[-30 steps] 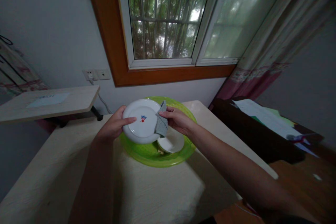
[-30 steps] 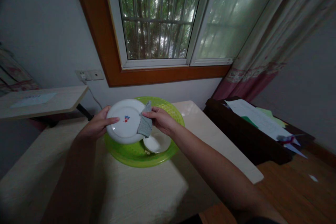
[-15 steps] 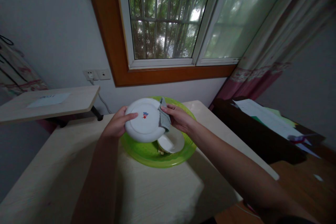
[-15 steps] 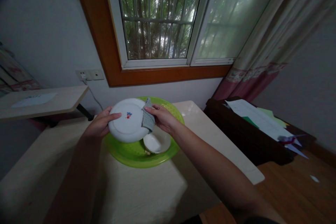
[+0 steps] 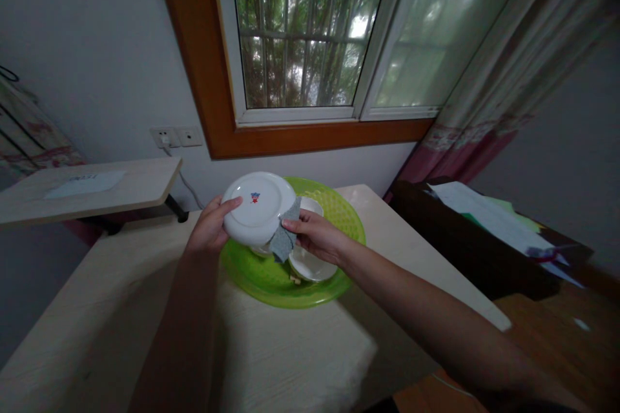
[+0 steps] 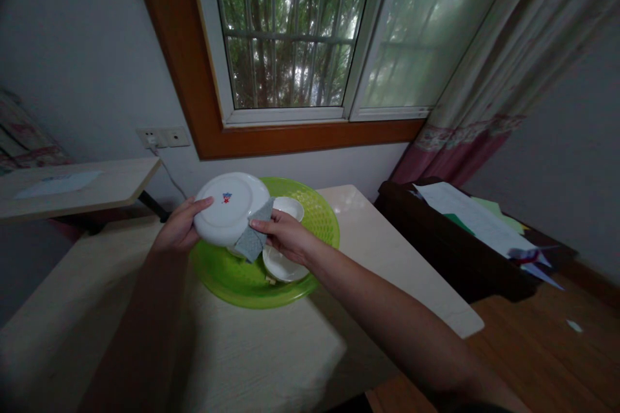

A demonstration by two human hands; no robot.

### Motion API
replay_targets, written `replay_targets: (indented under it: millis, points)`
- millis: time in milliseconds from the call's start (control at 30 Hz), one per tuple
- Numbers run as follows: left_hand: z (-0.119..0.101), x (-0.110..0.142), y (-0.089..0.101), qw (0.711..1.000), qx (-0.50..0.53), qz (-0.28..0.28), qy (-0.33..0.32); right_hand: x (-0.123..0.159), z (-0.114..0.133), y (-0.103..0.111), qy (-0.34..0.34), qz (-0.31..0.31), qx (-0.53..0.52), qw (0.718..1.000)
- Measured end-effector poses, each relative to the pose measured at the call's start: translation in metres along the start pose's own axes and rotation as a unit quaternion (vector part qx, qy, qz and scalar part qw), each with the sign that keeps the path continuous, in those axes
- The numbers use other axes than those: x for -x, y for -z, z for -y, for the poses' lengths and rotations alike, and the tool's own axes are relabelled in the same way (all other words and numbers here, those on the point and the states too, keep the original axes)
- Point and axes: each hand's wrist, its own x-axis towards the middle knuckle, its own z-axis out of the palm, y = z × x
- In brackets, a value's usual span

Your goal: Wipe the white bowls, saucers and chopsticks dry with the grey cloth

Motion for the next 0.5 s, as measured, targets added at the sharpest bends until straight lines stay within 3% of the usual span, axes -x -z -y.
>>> replay_targets:
  millis: [233, 367, 500]
  points:
    - [-0.005, 0.002, 0.003, 1.0, -0.005, -0.012, -0.012, 0.004, 0.005, 0.0, 0.002, -0.001, 0.053, 0.999]
    - [-0.006, 0.002, 0.007, 1.0, -0.002, 0.004, -0.006, 0.007, 0.01, 0.01, 0.015, -0.073, 0.103, 0.992]
    - [-0.002, 0.0, 0.01, 1.0, -0.009, 0.016, 0.004, 0.006, 0.018, 0.023, 0.111, -0.155, 0.152, 0.97]
